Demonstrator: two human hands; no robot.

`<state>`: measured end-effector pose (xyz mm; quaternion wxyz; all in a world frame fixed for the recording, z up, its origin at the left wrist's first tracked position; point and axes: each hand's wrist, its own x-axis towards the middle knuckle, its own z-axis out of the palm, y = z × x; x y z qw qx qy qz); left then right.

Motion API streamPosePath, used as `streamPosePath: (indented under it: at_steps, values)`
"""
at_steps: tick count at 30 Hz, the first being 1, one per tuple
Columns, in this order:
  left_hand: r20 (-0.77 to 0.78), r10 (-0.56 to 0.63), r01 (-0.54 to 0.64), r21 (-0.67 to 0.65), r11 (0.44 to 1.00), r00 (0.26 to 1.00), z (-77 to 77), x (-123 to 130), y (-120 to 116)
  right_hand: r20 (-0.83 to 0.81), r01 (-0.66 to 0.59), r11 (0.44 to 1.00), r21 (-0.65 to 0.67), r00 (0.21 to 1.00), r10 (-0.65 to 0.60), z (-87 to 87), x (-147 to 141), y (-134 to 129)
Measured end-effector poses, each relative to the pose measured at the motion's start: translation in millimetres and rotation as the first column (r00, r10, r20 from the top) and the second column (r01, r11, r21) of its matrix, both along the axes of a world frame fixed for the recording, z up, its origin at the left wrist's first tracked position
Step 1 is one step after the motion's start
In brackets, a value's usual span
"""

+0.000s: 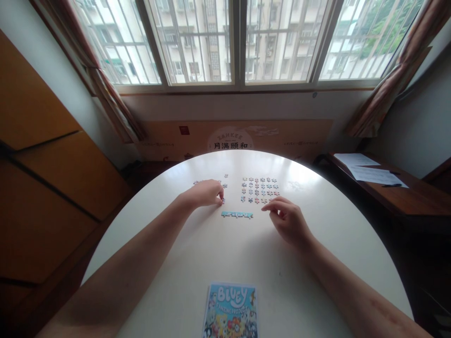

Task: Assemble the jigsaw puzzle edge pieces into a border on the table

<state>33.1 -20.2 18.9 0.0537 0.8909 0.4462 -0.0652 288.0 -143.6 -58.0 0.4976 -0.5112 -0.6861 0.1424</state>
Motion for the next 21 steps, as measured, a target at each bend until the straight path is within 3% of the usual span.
streamPosePath:
  at_steps: [4,7,10,12,16,21]
  values:
    - [0.103,0.03,-0.033,0.035,0.999,0.994,16.3,-13,4,0.01,0.007,1.0,-0.002,1.0,-0.007,-0.4,0,0]
    - [0.267,0.078,-0.132,0.192,0.973,0.961,35.1,-33,12,0.009,-0.002,1.0,-0.008,1.0,0.002,-0.9,0,-1]
    - [0.441,0.115,-0.3,0.376,0.877,0.89,49.1,-56,21,0.007,-0.013,1.0,-0.007,1.0,0.013,-2.2,0,-1]
    - [0.55,0.134,-0.418,0.431,0.8,0.824,52.2,-68,28,0.004,-0.016,1.0,-0.011,1.0,0.016,-3.2,0,-1]
    - [0.697,0.159,-0.579,0.422,0.698,0.7,41.6,-86,44,-0.019,-0.01,0.999,-0.032,1.0,0.009,-5.4,0,-1]
    - [0.776,0.233,-0.696,0.335,0.635,0.586,1.9,-101,65,-0.048,0.003,0.998,-0.06,0.999,-0.006,-7.8,-1,-1]
